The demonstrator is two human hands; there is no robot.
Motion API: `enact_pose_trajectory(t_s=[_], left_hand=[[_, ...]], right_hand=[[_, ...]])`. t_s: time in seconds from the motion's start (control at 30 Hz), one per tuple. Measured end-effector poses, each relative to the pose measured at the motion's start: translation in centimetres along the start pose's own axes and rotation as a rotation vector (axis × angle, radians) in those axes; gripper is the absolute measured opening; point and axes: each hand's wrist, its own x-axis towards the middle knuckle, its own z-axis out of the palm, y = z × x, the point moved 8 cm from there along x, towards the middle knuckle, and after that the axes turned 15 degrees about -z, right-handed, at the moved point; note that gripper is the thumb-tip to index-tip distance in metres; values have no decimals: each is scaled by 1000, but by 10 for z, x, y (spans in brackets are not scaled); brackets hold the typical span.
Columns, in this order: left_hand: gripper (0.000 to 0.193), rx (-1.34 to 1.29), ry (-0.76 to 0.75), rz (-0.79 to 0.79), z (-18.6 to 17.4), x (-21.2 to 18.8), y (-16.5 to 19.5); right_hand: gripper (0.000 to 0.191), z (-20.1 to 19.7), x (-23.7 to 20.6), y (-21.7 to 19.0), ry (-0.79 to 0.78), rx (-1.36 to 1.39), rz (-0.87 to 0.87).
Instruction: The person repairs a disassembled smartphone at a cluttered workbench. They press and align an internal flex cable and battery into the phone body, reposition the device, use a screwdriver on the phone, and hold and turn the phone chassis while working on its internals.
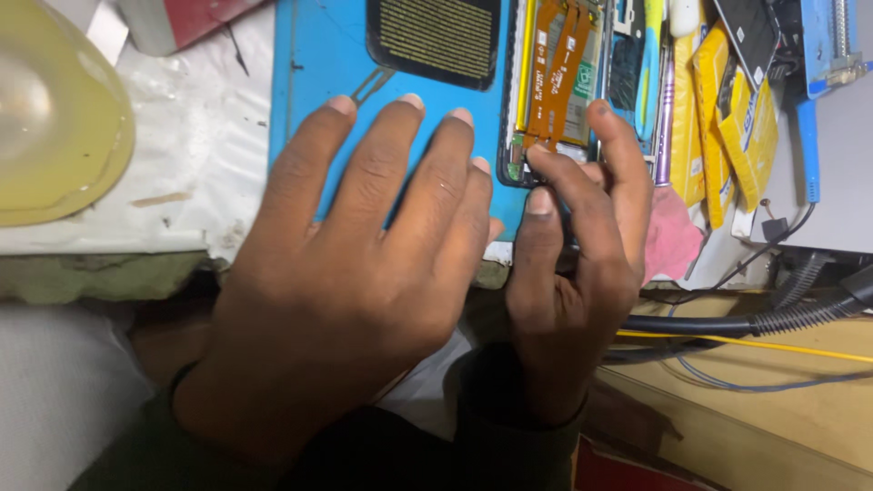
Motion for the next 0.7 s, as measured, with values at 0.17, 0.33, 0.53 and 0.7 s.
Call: enact_pose_trajectory(t_s=[0.17,0.33,0.53,0.7], left_hand=[[18,-10,24,-6,1,-3,-3],[21,-16,35,-13,1,-5,-4],[22,-8,39,-22,1,-6,-5],[23,22,45,-29,-1,-5,-4]], right_hand=[[23,3,7,-8,-4,-94,-47],[26,5,8,-18,8,-153,10],[30,6,8,-26,-23,-275,-11],[25,6,11,-27,-50,-313,-36]])
